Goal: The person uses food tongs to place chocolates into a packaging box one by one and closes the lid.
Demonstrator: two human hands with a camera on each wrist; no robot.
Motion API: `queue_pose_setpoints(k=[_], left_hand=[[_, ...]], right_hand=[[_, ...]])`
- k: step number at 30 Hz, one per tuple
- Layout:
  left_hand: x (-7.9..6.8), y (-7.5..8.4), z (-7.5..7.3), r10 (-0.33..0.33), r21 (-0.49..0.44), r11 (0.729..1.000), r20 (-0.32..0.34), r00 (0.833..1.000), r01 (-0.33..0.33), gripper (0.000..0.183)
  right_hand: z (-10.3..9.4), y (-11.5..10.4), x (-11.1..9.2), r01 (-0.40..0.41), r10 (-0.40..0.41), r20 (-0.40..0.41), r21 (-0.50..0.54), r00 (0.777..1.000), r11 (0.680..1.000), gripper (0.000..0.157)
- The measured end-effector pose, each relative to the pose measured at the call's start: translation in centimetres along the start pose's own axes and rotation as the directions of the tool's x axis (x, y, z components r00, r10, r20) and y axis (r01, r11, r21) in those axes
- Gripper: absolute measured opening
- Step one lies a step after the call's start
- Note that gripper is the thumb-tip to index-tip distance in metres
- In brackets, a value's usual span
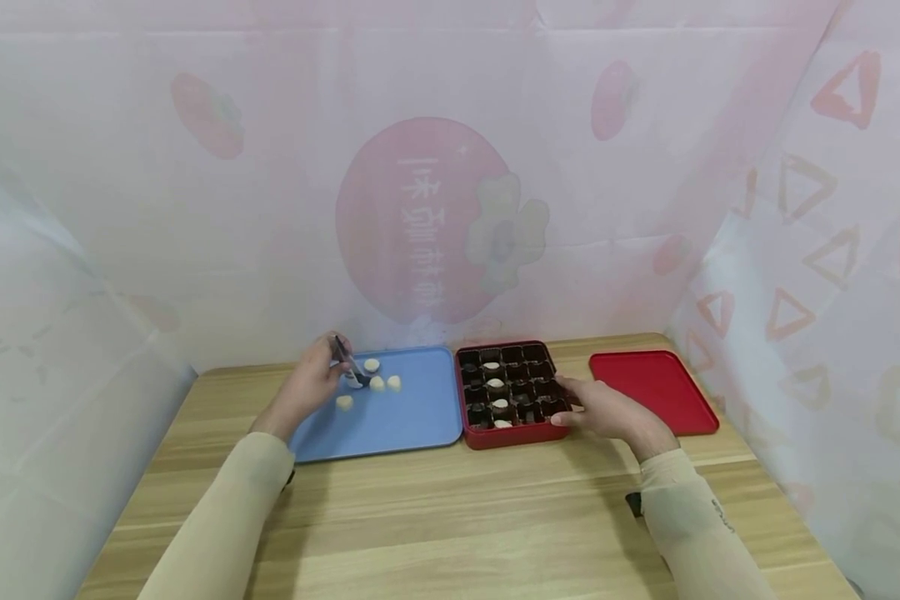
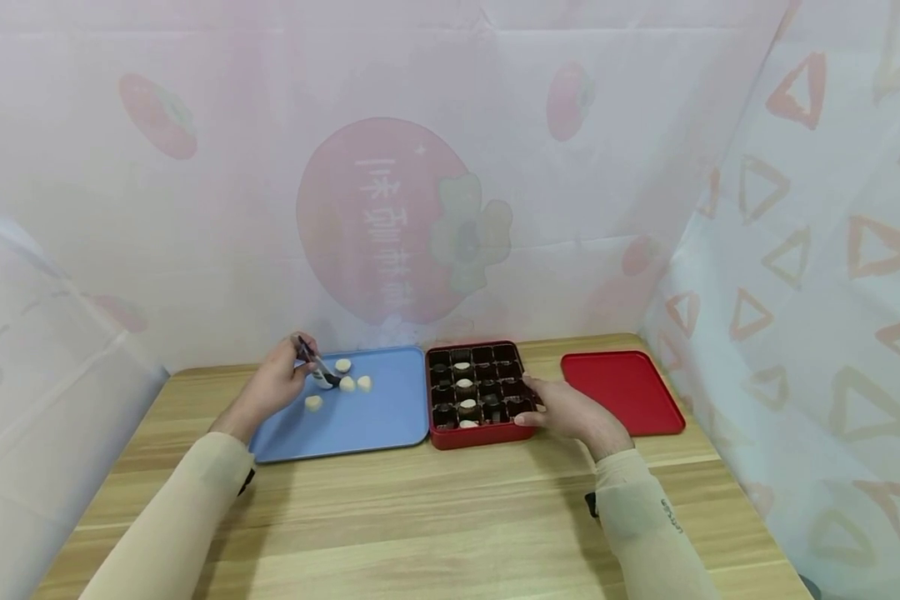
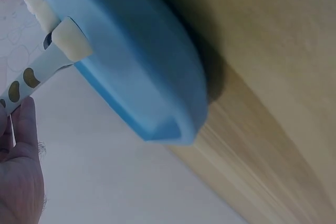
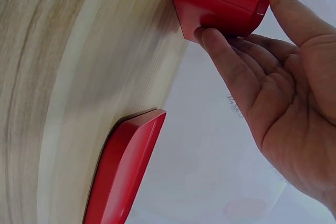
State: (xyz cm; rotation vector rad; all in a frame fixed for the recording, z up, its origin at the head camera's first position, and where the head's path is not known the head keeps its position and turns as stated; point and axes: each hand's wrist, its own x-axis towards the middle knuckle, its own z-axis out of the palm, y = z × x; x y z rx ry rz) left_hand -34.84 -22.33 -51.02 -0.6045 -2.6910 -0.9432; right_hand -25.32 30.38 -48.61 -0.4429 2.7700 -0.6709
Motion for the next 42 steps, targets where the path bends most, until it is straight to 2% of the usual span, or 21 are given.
queue_pose_setpoints(k=[10,23,28,33,37,42], left_hand=[[-0.9,0.1,-0.7,-0.022,-0.017,1.0,0.008,1.0,0.022,0.022],[-1.8,0.0,-1.9,-0.017,-0.008,1.0,0.015,1.0,0.017,0.02],[-1.9,-0.2,-2.3,-0.025,0.0,1.0,0.019,1.0,0.025,0.02],[-1.7,-0.2,-2.1,0.003,0.008,1.0,-0.008,1.0,-0.003,0.021],[-1.4,0.6,-1.8,0.031,0.008,0.999,-0.029,0.999,-0.031,0.022],[-0.7,2.6,-1.5,0.034,-0.013,0.999,-0.025,0.999,-0.035,0.02]], right_hand=[[0.2,-0.5,-0.1,0.005,-0.005,0.022,-0.001,1.0,1.0,0.092],[0.7,-2.1,-0.3,0.023,-0.022,0.028,-0.039,0.999,0.999,0.093],[1.1,-2.4,-0.1,0.042,-0.04,0.022,-0.066,0.999,0.997,0.092],[1.2,-2.5,0.0,0.042,-0.041,0.019,-0.071,0.999,0.997,0.091],[1.2,-2.4,0.0,0.043,-0.042,0.019,-0.071,0.999,0.997,0.091],[1.2,-2.3,0.1,0.041,-0.039,0.02,-0.069,0.999,0.997,0.091]])
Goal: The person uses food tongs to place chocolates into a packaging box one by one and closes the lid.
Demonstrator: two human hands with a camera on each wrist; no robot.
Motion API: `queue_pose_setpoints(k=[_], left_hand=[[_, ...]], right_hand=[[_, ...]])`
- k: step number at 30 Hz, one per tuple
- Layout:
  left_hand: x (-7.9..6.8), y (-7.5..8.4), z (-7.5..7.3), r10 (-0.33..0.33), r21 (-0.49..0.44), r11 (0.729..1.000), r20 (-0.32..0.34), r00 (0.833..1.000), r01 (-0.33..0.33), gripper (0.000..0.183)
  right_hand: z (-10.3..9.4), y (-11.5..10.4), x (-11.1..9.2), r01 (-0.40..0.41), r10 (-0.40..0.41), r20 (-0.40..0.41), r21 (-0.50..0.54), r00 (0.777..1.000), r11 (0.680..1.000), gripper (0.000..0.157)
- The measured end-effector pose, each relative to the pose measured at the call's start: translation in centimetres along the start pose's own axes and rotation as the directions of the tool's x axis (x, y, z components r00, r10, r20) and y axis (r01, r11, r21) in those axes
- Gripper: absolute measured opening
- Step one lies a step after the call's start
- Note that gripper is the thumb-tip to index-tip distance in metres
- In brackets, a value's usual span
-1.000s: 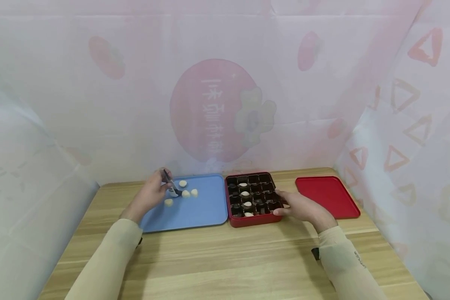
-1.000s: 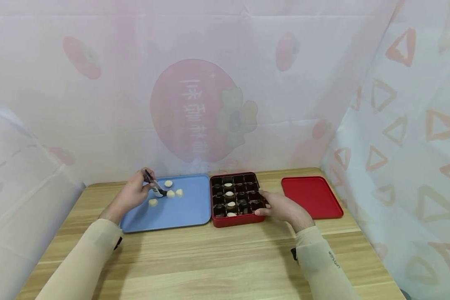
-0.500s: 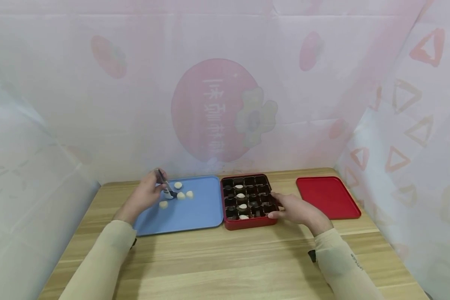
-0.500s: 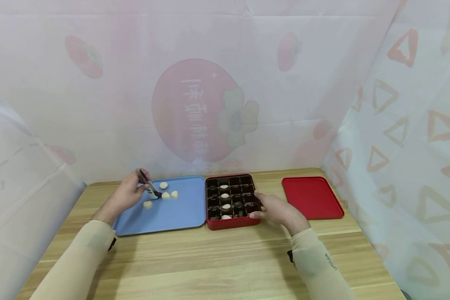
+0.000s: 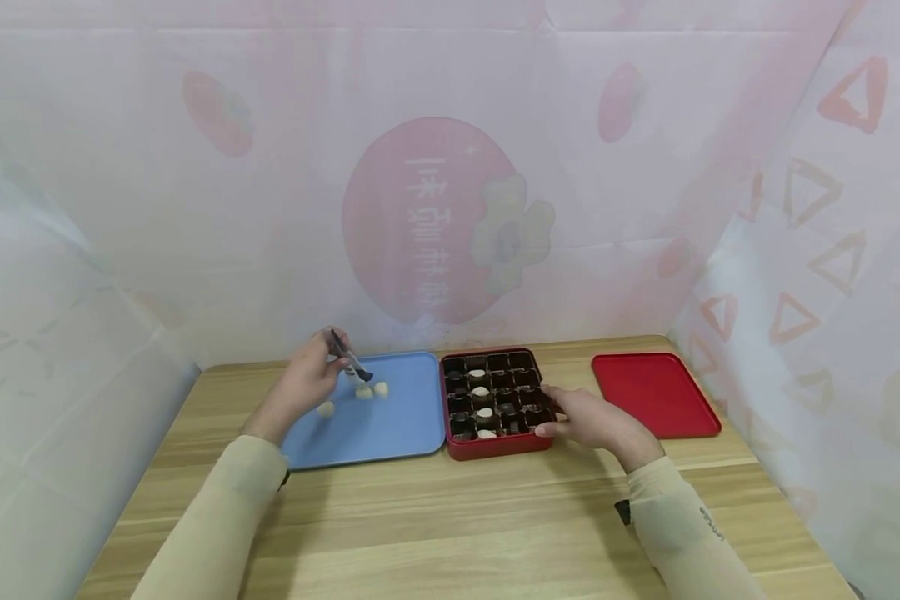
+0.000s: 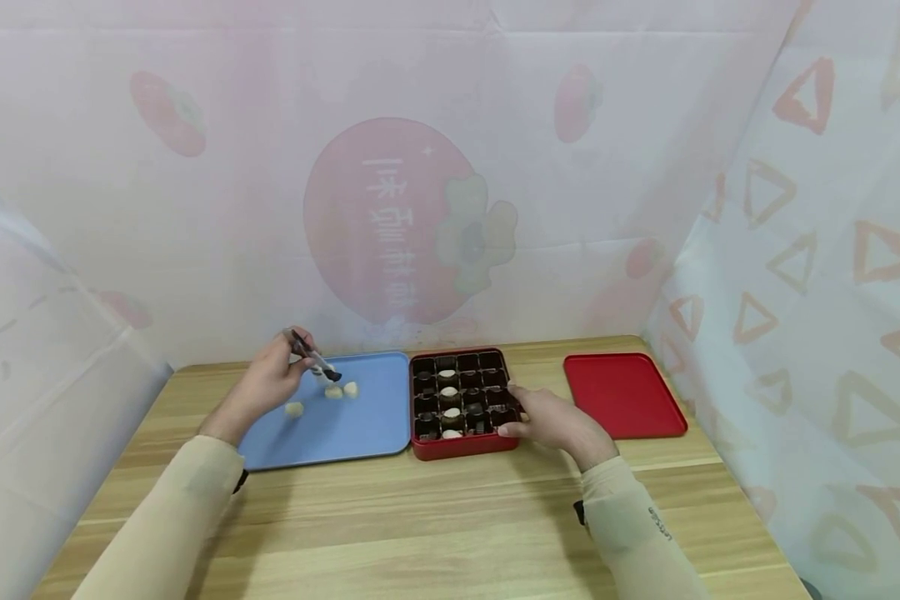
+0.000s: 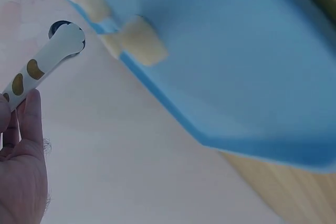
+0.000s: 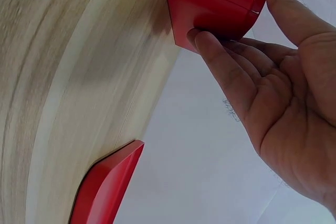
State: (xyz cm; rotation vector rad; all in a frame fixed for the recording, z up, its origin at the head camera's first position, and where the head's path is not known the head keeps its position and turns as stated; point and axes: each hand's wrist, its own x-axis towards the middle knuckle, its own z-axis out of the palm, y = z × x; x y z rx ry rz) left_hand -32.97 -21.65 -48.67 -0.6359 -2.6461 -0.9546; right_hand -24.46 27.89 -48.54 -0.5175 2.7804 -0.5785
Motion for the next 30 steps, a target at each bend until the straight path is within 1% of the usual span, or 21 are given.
queue_pose_setpoints(k=[5,11,18,22,25,30], left_hand=[[0.8,2.2,0.9,-0.013,-0.031,0.999,0.003,1.0,0.013,0.019],[1.7,4.7,2.5,0.008,-0.065,0.998,-0.007,1.0,-0.008,0.02],[3.0,7.2,4.8,0.074,-0.106,0.991,-0.05,0.996,-0.079,0.019],[3.5,8.8,6.3,0.066,-0.137,0.988,-0.048,0.997,-0.072,0.019],[3.7,10.0,7.3,0.042,-0.159,0.986,-0.04,0.998,-0.048,0.02],[4.3,11.6,9.0,0.041,-0.18,0.982,-0.065,0.997,-0.053,0.022]], right_hand=[[-0.1,0.0,0.1,-0.006,0.006,-0.002,0.003,1.0,1.0,0.091],[-0.1,0.0,0.1,0.005,-0.005,-0.009,0.0,1.0,1.0,0.09],[0.1,0.0,0.1,0.002,-0.002,-0.011,0.001,1.0,1.0,0.09],[0.1,-0.1,0.1,-0.003,0.003,-0.009,0.01,1.0,1.0,0.09],[0.1,-0.2,0.1,-0.004,0.004,-0.007,0.018,1.0,1.0,0.09],[0.1,-0.3,0.2,0.001,0.0,-0.006,0.016,1.0,1.0,0.09]])
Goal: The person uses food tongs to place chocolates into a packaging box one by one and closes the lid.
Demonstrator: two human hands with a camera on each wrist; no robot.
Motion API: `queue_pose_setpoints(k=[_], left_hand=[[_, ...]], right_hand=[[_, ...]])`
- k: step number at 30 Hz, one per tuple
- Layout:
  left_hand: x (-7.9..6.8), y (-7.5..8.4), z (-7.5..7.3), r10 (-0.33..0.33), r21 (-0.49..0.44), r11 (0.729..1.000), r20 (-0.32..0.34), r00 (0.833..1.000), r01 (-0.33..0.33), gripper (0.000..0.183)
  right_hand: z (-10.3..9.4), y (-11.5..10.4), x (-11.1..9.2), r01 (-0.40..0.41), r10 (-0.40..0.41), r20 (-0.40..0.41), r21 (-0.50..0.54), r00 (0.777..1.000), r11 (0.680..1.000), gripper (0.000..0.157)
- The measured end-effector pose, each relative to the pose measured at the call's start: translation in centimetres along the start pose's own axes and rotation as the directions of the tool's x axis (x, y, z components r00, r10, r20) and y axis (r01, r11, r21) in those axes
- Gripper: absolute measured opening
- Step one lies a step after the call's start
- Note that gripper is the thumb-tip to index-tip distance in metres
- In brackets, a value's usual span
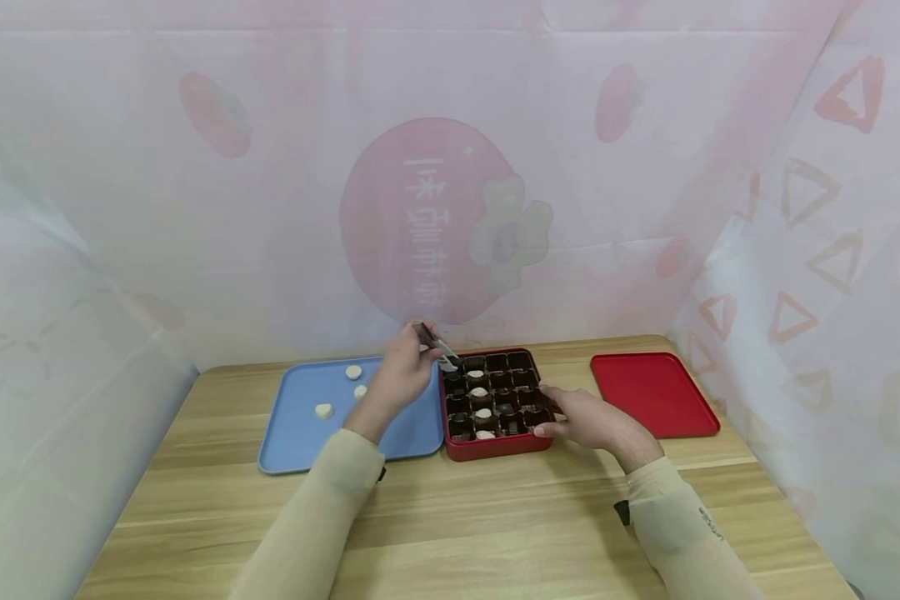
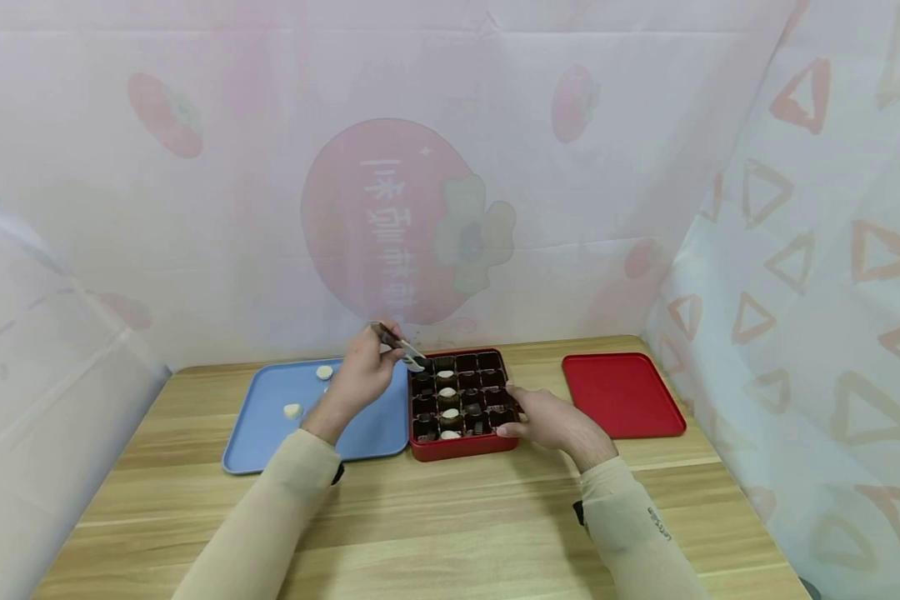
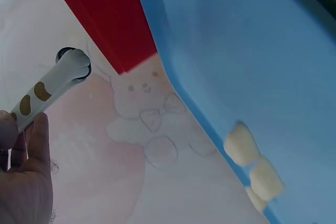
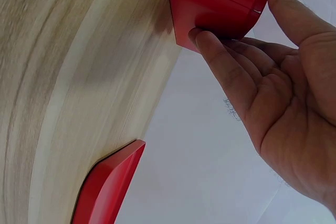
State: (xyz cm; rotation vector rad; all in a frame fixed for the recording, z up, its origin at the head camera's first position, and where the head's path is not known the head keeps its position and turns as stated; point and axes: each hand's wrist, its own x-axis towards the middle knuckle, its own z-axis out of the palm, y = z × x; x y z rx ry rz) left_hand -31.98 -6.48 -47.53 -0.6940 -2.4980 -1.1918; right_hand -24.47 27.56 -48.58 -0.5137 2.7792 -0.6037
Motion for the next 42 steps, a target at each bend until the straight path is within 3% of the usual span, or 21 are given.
queue_pose_setpoints(k=[9,15,24,33,42], left_hand=[[1.1,2.0,3.3,-0.027,-0.067,0.997,-0.031,0.999,0.025,0.016],[1.7,2.8,5.3,-0.087,-0.085,0.993,-0.017,0.996,0.086,0.013],[2.2,3.2,6.9,-0.12,-0.09,0.989,-0.009,0.993,0.119,0.016],[2.3,3.0,6.9,-0.167,-0.138,0.976,0.016,0.986,0.168,0.02],[1.5,2.3,4.2,-0.162,-0.126,0.979,-0.029,0.986,0.157,0.021]], right_hand=[[0.1,-0.1,-0.2,-0.005,0.005,0.001,0.014,1.0,1.0,0.09],[0.1,0.0,-0.2,-0.003,0.003,-0.002,0.007,1.0,1.0,0.09],[0.0,0.0,-0.2,0.001,-0.001,0.003,0.005,1.0,1.0,0.09],[-0.1,-0.1,-0.2,0.002,-0.002,-0.001,-0.005,1.0,1.0,0.09],[-0.2,-0.2,-0.2,-0.014,0.014,0.024,0.006,1.0,1.0,0.091]])
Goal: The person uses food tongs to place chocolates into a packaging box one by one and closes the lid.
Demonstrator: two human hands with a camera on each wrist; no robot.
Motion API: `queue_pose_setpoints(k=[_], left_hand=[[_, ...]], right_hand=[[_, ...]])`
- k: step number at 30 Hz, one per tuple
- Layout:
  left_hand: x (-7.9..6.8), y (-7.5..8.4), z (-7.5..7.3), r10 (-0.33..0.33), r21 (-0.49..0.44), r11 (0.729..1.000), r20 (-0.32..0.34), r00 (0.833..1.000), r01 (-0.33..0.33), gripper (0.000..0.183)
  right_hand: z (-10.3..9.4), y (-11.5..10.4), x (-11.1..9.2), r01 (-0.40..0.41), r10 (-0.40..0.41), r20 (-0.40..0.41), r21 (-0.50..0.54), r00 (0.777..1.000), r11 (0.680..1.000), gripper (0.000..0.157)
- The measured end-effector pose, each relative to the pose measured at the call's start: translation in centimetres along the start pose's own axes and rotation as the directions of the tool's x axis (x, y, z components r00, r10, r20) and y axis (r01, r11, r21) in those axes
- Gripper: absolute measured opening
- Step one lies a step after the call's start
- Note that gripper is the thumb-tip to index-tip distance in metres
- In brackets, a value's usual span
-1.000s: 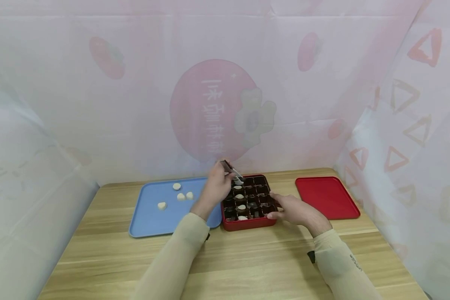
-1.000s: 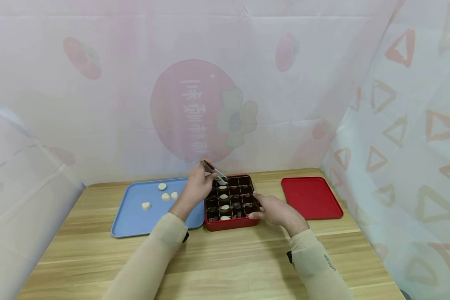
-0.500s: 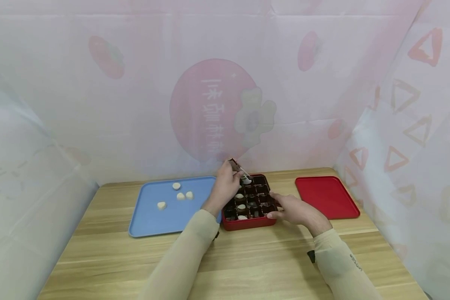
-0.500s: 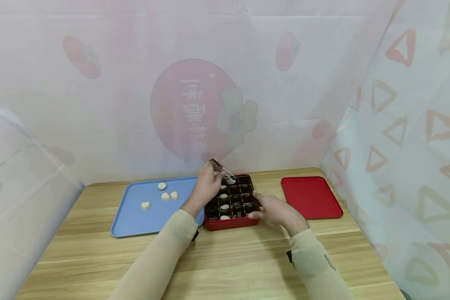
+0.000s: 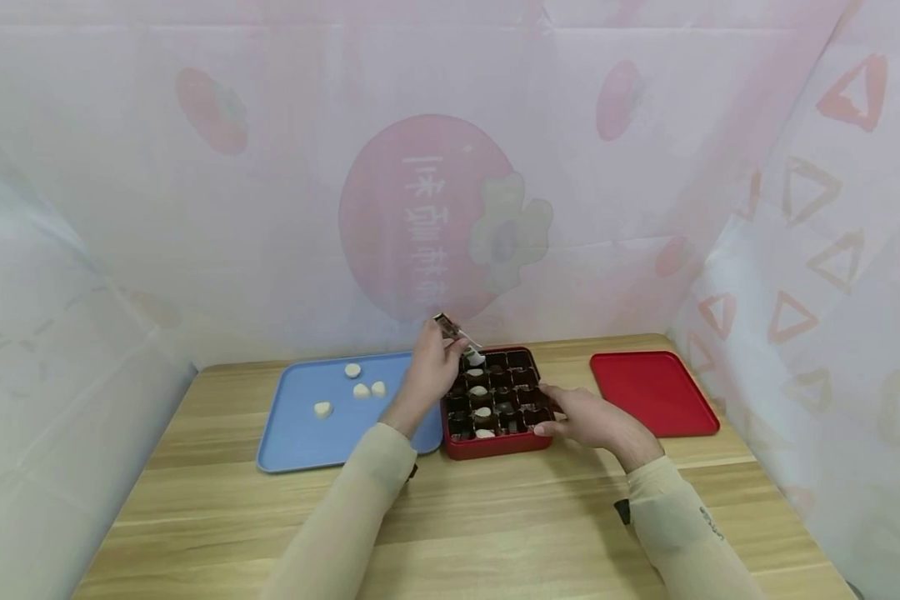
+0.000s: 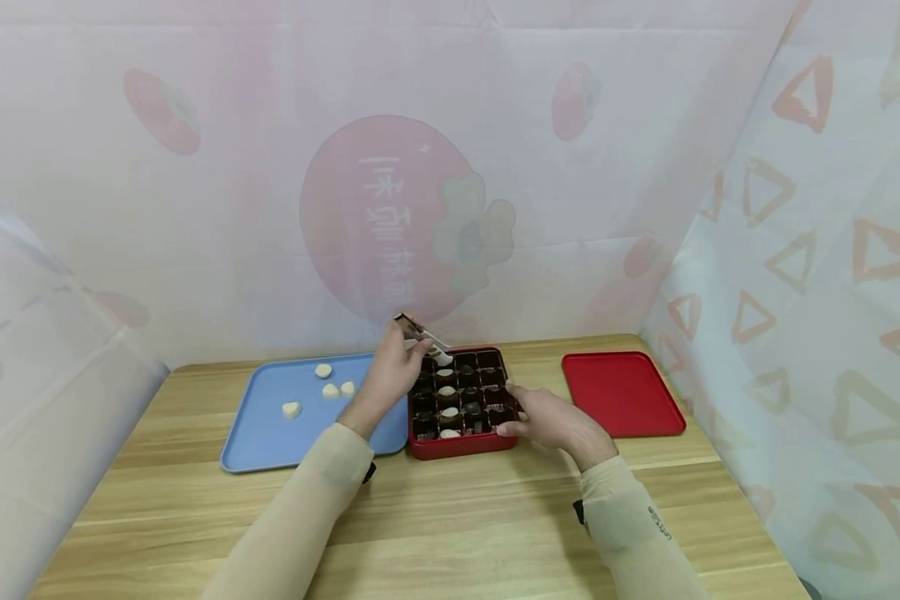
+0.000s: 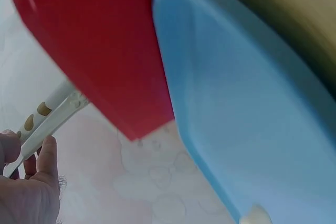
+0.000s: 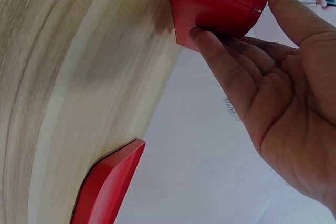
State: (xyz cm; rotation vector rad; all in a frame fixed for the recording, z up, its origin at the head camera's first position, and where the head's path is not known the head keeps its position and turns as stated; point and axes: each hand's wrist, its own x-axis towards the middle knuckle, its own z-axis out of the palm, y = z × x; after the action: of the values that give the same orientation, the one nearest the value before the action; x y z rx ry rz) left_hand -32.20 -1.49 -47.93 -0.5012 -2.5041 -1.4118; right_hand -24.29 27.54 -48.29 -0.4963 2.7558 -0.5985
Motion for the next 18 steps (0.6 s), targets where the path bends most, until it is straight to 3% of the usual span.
queue_pose_setpoints(k=[7,18], left_hand=[[-1.1,-1.3,-3.3,0.044,-0.046,0.998,-0.037,0.998,-0.045,0.026],[-2.8,-3.6,-7.8,0.013,0.059,0.998,-0.081,0.997,-0.008,0.029]], right_hand=[[0.0,-0.2,-0.1,-0.003,0.003,-0.004,0.002,1.0,1.0,0.092],[0.1,-0.1,-0.1,-0.001,0.001,-0.008,-0.003,1.0,1.0,0.091]])
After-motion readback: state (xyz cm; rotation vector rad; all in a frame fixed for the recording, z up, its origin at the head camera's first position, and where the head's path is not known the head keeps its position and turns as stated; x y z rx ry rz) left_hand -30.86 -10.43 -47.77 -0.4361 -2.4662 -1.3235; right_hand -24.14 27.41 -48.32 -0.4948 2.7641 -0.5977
